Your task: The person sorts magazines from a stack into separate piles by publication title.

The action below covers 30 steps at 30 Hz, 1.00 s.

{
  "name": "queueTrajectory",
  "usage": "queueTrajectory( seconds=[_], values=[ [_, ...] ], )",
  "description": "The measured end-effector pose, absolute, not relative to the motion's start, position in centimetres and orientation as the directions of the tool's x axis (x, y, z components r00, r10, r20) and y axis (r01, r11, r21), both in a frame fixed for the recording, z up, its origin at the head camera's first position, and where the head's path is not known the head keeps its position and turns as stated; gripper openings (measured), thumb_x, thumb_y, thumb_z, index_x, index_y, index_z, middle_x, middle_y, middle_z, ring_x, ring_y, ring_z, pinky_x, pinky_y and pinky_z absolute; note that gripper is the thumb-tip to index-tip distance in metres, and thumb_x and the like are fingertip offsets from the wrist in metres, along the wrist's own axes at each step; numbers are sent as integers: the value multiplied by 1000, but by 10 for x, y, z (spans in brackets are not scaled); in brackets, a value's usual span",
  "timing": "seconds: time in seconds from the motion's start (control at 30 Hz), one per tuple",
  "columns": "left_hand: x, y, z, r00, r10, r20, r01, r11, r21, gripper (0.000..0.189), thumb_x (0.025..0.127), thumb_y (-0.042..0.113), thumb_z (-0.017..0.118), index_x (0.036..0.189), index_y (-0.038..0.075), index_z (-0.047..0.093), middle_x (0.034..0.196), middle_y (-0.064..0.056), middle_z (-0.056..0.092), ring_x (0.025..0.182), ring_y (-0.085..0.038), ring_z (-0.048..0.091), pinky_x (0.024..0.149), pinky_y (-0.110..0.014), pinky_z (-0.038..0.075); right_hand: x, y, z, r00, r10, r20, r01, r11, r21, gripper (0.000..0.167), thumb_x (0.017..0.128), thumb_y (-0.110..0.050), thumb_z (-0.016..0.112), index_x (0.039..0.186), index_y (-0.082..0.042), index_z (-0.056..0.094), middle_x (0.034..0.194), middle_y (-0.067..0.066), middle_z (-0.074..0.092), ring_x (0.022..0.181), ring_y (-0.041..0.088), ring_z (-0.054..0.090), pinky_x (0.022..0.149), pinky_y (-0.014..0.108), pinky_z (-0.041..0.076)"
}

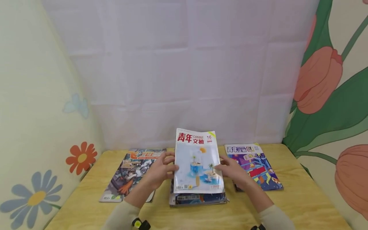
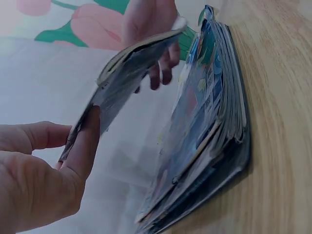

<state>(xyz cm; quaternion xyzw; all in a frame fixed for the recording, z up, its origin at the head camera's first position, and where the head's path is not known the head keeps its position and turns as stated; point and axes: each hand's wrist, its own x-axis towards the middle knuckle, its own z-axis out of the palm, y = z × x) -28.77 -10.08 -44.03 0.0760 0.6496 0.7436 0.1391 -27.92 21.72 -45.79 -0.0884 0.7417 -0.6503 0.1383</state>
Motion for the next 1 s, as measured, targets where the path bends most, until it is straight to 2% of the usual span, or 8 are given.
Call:
queueTrajectory(
  seconds=[0.1, 0.2, 0.33, 0.43, 0.53, 0.63, 0.8, 1.0],
  values=[
    [-294, -96, -450, -946, 310, -94, -147, -150, 978, 65, 91, -6, 65, 146, 0, 33, 145, -25, 47, 102, -31, 66, 72, -39, 59, -277, 229, -456, -918, -387, -90, 124, -64, -990, 79, 103, -12, 59, 164, -10, 10, 145, 29, 46, 117, 38, 61, 97, 50, 51],
    [-300, -85, -460, -944, 305, -126, -183, -167, 969, 67, 89, -6, 66, 147, -2, 33, 145, -25, 48, 98, -28, 67, 68, -35, 58, -274, 244, -453, -866, -496, -70, 194, -203, -960, 84, 103, -1, 51, 165, -19, -2, 150, 28, 41, 124, 42, 56, 101, 55, 47],
    [-305, -65, -468, -953, 263, -153, -194, -136, 972, 66, 85, -8, 68, 143, -2, 38, 134, -21, 59, 90, -26, 68, 61, -32, 57, -273, 265, -447, -815, -573, -80, 274, -260, -926, 96, 97, 11, 48, 164, -29, -8, 159, 27, 23, 130, 44, 49, 104, 60, 41],
    [-309, -50, -469, -959, 235, -156, -181, -89, 979, 63, 83, -9, 69, 139, -1, 42, 125, -17, 64, 87, -27, 69, 58, -32, 57, -273, 276, -444, -812, -575, -99, 305, -274, -912, 104, 92, 15, 50, 163, -32, -9, 164, 27, 8, 131, 46, 47, 105, 63, 39],
    [-315, -36, -468, -964, 215, -159, -174, -53, 983, 60, 81, -11, 69, 136, 1, 46, 120, -16, 67, 84, -29, 71, 59, -35, 59, -274, 287, -446, -818, -569, -88, 309, -305, -901, 106, 91, 18, 49, 163, -31, -11, 164, 28, 2, 131, 47, 46, 105, 65, 38],
    [-319, -21, -470, -964, 206, -168, -177, -28, 984, 58, 80, -12, 69, 133, 2, 49, 119, -14, 68, 83, -29, 71, 59, -37, 59, -275, 299, -451, -818, -570, -77, 311, -327, -893, 105, 91, 21, 45, 163, -30, -12, 164, 23, 7, 132, 45, 47, 106, 63, 38],
    [-323, 6, -474, -952, 243, -187, -197, -15, 980, 55, 82, -13, 69, 130, 4, 49, 115, -12, 68, 86, -27, 70, 60, -38, 60, -275, 326, -460, -841, -525, -129, 336, -320, -886, 108, 88, 23, 45, 161, -26, -17, 148, 10, 37, 126, 40, 54, 104, 58, 43],
    [-324, 40, -473, -944, 289, -161, -164, 14, 986, 50, 85, -10, 72, 127, 4, 49, 110, -11, 68, 89, -27, 69, 64, -42, 60, -277, 357, -463, -861, -477, -175, 304, -206, -930, 107, 86, 24, 45, 160, -18, -20, 132, 7, 55, 116, 37, 60, 95, 55, 51]
  ],
)
